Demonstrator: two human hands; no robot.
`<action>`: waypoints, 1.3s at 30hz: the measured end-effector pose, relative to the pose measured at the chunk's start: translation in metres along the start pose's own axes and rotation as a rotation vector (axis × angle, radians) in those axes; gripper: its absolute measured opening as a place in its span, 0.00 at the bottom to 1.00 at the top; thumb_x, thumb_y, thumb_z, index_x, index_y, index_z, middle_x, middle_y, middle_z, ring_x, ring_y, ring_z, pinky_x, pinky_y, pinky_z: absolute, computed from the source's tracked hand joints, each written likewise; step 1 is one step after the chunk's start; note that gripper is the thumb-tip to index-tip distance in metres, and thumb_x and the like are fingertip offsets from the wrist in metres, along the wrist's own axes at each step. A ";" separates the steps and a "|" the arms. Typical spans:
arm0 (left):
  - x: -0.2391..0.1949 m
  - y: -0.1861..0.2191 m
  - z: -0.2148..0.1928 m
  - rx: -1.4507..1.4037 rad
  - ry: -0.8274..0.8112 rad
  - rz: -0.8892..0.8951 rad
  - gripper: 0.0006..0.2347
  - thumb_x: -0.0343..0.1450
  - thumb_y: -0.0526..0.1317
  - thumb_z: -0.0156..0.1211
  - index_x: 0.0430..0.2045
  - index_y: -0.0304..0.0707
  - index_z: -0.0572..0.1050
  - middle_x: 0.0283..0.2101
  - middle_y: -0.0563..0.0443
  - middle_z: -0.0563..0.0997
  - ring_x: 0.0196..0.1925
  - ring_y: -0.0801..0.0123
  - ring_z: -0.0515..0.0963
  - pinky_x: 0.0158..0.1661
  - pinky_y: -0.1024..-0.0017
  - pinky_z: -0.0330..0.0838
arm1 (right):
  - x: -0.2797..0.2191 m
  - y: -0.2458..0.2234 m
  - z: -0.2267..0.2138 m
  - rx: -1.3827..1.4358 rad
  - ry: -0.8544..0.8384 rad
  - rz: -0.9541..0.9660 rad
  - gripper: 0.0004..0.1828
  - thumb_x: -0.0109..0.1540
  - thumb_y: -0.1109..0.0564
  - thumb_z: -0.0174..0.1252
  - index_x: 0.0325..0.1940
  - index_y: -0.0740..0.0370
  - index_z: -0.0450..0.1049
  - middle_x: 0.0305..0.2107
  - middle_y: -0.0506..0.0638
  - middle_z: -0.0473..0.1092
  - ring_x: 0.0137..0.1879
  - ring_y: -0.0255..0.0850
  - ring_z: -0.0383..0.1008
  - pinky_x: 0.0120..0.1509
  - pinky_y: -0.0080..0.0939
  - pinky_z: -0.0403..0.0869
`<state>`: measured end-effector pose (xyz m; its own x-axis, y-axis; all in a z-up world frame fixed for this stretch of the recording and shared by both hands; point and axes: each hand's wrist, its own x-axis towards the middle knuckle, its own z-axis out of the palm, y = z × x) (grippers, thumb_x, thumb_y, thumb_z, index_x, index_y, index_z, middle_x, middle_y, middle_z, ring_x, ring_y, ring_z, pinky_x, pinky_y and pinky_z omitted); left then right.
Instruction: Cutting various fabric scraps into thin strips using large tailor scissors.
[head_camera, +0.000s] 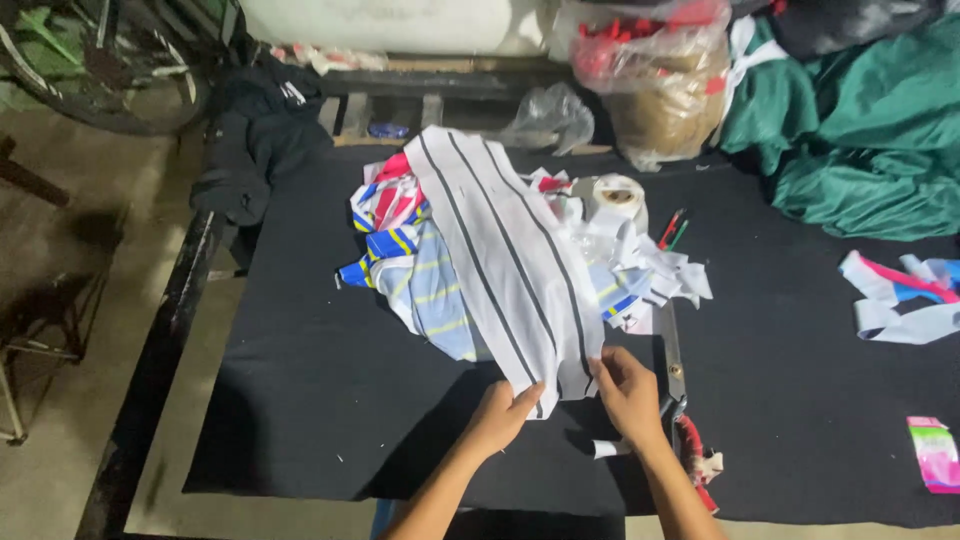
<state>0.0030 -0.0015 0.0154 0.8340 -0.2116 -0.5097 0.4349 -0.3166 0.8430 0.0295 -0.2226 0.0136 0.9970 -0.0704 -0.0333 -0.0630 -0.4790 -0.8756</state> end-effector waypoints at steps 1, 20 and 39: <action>0.006 0.000 0.000 0.018 0.018 0.032 0.23 0.78 0.54 0.54 0.16 0.44 0.58 0.15 0.60 0.56 0.16 0.74 0.61 0.21 0.68 0.56 | 0.005 0.005 0.000 -0.034 -0.001 -0.048 0.11 0.66 0.50 0.57 0.34 0.57 0.75 0.18 0.41 0.65 0.26 0.30 0.60 0.32 0.35 0.62; 0.014 0.022 0.000 -0.798 0.128 -0.106 0.27 0.66 0.44 0.78 0.54 0.28 0.71 0.57 0.41 0.69 0.70 0.55 0.63 0.68 0.50 0.51 | -0.005 -0.008 0.003 -0.006 0.056 0.017 0.08 0.65 0.59 0.58 0.44 0.66 0.79 0.34 0.67 0.79 0.46 0.63 0.81 0.49 0.59 0.77; 0.012 0.022 -0.016 -0.716 0.077 -0.129 0.42 0.68 0.60 0.70 0.69 0.34 0.55 0.74 0.34 0.51 0.79 0.40 0.44 0.71 0.37 0.35 | -0.027 -0.073 -0.026 -0.124 0.104 -0.131 0.08 0.66 0.64 0.58 0.46 0.69 0.78 0.34 0.70 0.78 0.45 0.68 0.80 0.49 0.65 0.77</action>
<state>0.0282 0.0035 0.0306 0.7708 -0.1396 -0.6215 0.6252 0.3532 0.6960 0.0062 -0.2082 0.0911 0.9874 -0.0871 0.1321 0.0551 -0.5936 -0.8029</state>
